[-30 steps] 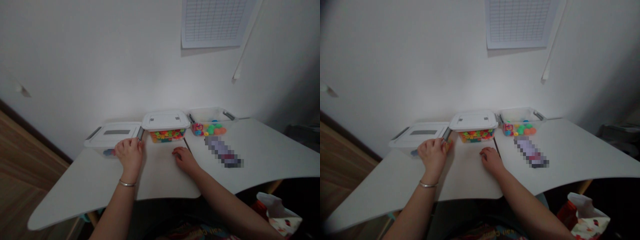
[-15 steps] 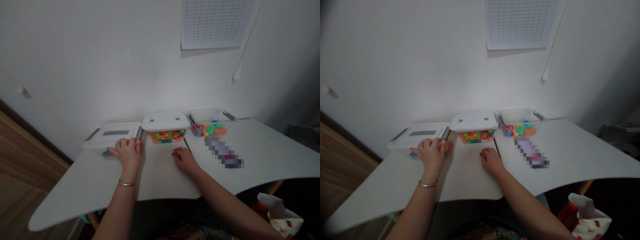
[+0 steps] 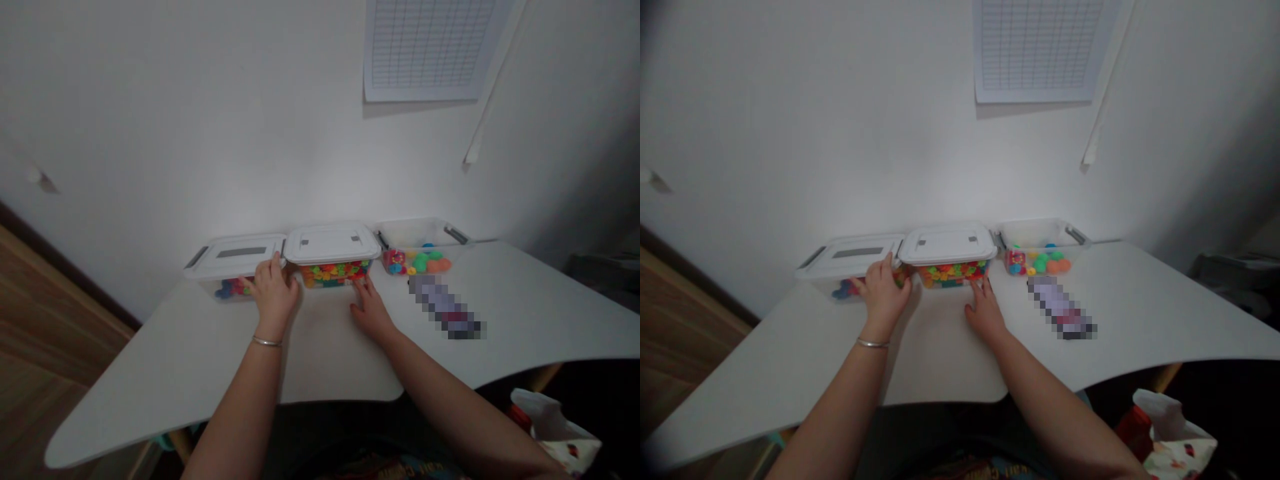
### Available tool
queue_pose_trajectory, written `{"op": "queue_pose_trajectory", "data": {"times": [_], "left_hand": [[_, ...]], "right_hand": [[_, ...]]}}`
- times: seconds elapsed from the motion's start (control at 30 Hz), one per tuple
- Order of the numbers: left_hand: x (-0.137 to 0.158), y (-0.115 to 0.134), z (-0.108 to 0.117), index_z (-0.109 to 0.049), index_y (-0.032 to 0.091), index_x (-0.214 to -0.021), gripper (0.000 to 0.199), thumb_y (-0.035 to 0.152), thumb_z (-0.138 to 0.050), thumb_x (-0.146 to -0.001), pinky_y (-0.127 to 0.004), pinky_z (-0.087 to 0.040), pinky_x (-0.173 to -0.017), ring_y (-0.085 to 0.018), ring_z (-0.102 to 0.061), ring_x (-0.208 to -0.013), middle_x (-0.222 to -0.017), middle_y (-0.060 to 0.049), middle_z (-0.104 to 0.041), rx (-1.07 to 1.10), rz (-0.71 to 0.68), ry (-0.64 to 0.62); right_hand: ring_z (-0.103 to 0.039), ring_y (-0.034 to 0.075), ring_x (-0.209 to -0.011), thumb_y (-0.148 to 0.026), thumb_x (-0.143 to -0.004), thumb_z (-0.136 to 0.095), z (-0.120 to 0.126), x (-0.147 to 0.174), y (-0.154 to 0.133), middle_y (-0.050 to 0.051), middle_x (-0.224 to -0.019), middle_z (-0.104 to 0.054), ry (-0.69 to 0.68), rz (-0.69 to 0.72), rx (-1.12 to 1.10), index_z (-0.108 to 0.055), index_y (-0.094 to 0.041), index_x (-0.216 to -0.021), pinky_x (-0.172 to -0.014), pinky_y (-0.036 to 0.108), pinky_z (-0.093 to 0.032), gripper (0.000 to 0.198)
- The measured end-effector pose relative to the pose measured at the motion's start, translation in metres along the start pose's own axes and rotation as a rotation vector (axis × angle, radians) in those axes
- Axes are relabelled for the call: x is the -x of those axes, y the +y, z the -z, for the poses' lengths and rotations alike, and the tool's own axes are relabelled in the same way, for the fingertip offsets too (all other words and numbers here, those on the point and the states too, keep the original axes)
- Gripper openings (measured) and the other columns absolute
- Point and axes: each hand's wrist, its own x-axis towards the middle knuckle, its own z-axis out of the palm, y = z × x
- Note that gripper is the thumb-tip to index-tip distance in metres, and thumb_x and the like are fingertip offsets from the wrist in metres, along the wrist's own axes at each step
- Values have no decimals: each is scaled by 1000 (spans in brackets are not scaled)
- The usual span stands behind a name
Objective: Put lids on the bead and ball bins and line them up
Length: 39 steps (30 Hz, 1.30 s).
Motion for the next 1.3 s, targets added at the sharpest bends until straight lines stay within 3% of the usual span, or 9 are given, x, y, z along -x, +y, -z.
{"op": "queue_pose_trajectory", "data": {"times": [0.2,0.37,0.53,0.6,0.7,0.77,0.87,1.03,1.3], "left_hand": [[-2,1,-9,-41,16,-141,63,27,-52,-80,-63,-5,-114,-31,-38,-133,-137,-17,-51,6,-60,-31],[-1,-6,-15,-32,12,-146,70,31,-52,-82,-61,1,-115,-30,-27,-141,-150,-16,-40,31,-126,-23],[7,-7,-6,-41,14,-141,60,26,-49,-84,-61,-15,-113,-34,-27,-141,-144,-15,-48,101,-197,-32],[15,-4,-2,-42,13,-140,58,26,-49,-84,-59,-20,-113,-34,-32,-139,-140,-16,-51,124,-206,-9],[29,0,-3,-45,16,-138,56,24,-51,-83,-60,-15,-114,-33,-36,-136,-140,-14,-52,128,-243,15],[37,-1,-8,-50,18,-134,53,21,-52,-81,-61,-13,-113,-34,-38,-134,-139,-13,-53,121,-280,-11],[42,-5,-16,-54,18,-130,51,19,-53,-79,-62,-16,-112,-35,-40,-133,-138,-13,-55,131,-256,-51],[43,-13,-24,-58,17,-125,47,18,-53,-78,-61,-21,-111,-35,-42,-130,-134,-13,-57,152,-203,-88],[44,-17,-28,-60,18,-121,44,16,-53,-77,-59,-23,-110,-34,-43,-128,-131,-13,-59,150,-237,-91]], "right_hand": [[-35,26,-140,-14,-74,-48,4,-4,-1,16,-160,-15,-7,-36,-3,-35,-13,-146,-113,40,-32,73],[-42,26,-135,-17,-73,-50,1,-6,2,16,-158,-19,15,-36,-2,-40,-13,-143,-109,39,-37,70],[-40,27,-134,-17,-73,-49,3,-8,4,18,-149,-35,125,14,10,-46,-13,-136,-106,46,-39,63],[-39,28,-133,-17,-74,-48,14,-12,2,19,-142,-41,190,39,22,-48,-12,-133,-107,49,-36,59],[-39,28,-129,-18,-77,-49,42,-24,-4,16,-135,-48,274,124,96,-52,-14,-129,-109,48,-30,52],[-43,28,-123,-19,-79,-51,63,-35,-6,15,-129,-53,390,184,274,-56,-14,-123,-106,47,-31,45],[-47,28,-116,-22,-83,-50,88,-52,-3,16,-123,-58,520,105,501,-59,-12,-117,-101,42,-34,37],[-51,30,-108,-30,-86,-48,103,-69,13,16,-111,-66,399,-28,775,-62,-11,-114,-94,41,-32,37],[-56,23,-89,-28,-88,-47,110,-83,22,13,-93,-70,275,26,860,-67,-14,-93,-81,34,-31,25]]}}
